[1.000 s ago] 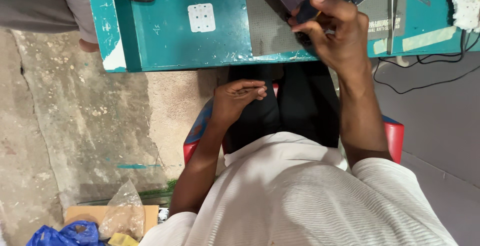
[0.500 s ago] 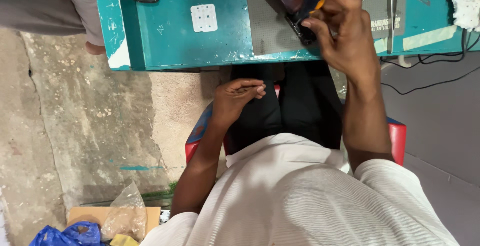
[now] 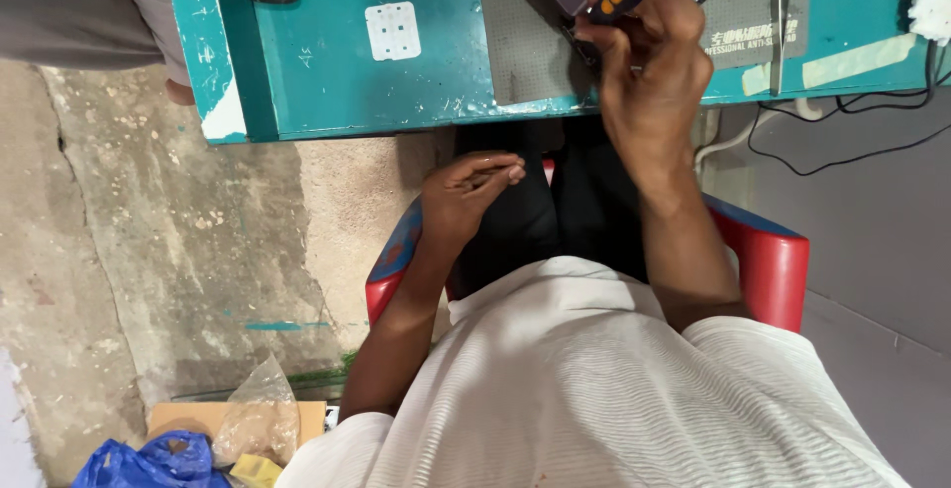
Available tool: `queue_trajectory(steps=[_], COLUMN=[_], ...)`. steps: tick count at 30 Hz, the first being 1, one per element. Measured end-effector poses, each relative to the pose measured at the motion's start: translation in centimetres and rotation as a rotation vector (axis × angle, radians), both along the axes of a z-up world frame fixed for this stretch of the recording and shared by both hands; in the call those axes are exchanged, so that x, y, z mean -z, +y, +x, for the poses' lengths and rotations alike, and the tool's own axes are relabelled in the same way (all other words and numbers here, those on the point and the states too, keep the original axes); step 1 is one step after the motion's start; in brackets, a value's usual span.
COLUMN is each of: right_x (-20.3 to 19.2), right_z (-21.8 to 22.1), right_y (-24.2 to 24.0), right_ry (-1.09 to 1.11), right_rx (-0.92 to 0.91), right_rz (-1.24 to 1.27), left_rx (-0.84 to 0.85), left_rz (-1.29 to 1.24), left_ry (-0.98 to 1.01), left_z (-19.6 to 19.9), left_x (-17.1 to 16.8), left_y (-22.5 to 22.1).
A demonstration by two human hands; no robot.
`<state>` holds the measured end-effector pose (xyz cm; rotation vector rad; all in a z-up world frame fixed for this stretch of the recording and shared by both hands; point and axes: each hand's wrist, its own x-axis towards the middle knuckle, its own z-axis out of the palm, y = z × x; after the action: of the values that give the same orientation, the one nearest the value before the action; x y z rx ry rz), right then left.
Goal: The person uses a screwdriver to remove screws from the back of a disassembled smartphone. They then reassemble the device by aligning the back cover and pressing it into place. Finally, they inspect the phone by turning it over and pressing the edges to ensure it is sealed.
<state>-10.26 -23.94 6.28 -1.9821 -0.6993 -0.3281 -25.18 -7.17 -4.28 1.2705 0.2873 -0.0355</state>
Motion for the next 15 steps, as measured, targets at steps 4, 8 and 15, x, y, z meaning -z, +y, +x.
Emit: queue_trajectory(steps=[4, 8, 15], right_x=[-0.3, -0.2, 5.5], right_z=[-0.5, 0.0, -4.5], right_y=[0.2, -1.2, -3.0], right_ry=[-0.069, -0.053, 0.072], right_rx=[0.013, -0.075, 0.037], right_rz=[-0.03, 0.092, 0.654], left_rx=[-0.118, -0.142, -0.107], left_rz=[0.231, 0.278, 0.383], left_ry=[-0.255, -0.332, -0.416], left_z=[-0.4, -0.4, 1.6], left_x=[-1.0, -1.8, -5.3], left_y=[0.0, -0.2, -0.8])
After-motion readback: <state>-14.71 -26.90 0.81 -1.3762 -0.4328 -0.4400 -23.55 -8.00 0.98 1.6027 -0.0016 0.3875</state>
